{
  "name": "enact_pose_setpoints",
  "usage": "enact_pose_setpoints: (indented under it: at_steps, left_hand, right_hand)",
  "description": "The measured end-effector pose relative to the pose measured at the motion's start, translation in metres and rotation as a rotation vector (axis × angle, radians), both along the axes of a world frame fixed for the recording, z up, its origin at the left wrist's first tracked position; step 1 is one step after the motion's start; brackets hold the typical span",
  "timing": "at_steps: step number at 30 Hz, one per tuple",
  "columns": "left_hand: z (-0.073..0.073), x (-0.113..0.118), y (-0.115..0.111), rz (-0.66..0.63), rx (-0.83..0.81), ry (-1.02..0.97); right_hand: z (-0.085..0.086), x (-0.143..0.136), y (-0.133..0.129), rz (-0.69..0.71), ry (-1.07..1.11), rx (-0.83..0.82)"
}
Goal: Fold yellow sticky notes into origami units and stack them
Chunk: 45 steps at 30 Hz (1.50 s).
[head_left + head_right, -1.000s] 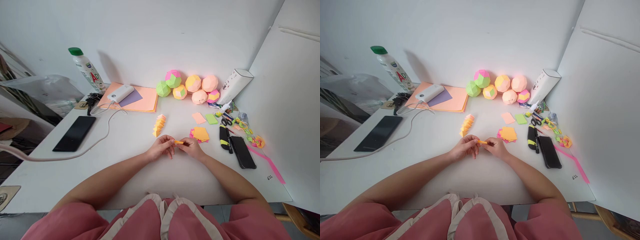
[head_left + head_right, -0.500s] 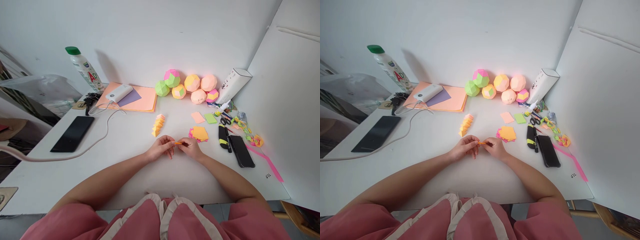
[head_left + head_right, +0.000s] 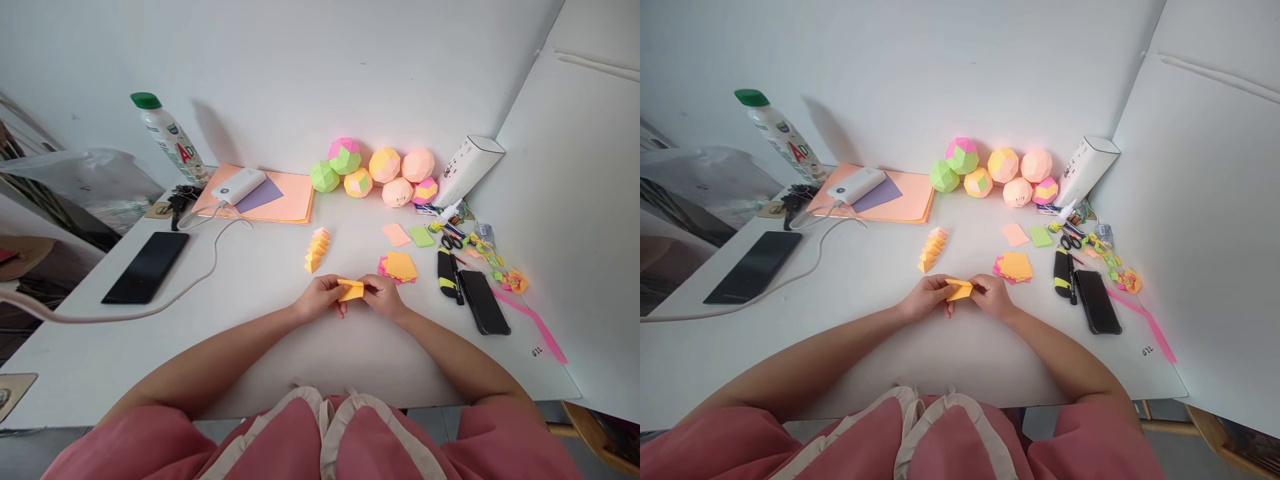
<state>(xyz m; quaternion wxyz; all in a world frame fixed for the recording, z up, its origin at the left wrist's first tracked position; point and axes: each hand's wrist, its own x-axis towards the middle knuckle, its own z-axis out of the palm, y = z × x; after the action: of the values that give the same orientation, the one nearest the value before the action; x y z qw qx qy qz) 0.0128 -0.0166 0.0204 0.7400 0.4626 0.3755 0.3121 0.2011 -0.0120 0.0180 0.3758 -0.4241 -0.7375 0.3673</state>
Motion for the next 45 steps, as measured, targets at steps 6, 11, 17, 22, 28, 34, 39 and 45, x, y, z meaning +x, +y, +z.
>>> enact_pose_setpoints:
  at_steps: [6,11,17,22,28,34,39,45]
  left_hand:
    - [0.001,0.006,-0.005,0.097,0.014,0.012]
    - [0.002,0.009,-0.008,0.15,0.01,-0.039]
    - [0.007,0.009,-0.007,0.144,-0.012,-0.028]
    - [0.009,0.005,-0.006,0.076,-0.024,-0.074]
    - [0.002,0.004,-0.006,0.04,0.029,-0.066]
    - [0.002,0.006,-0.006,0.02,0.04,-0.066]
    - [0.005,0.006,-0.007,0.011,0.048,-0.066]
    - [0.006,0.005,-0.006,0.009,0.048,-0.072]
  right_hand:
    - [-0.009,0.004,0.0,0.102,0.028,0.233]
    - [-0.01,0.005,0.002,0.213,-0.032,0.406]
    - [0.0,-0.002,-0.001,0.153,0.051,0.347]
    - [0.005,-0.005,-0.004,0.023,0.085,0.122]
    - [0.007,-0.005,-0.005,-0.036,0.159,-0.015]
    - [0.008,-0.005,-0.007,-0.041,0.183,-0.145]
    - [0.008,-0.005,-0.009,-0.03,0.198,-0.143]
    - [0.007,-0.005,-0.008,-0.039,0.175,-0.097]
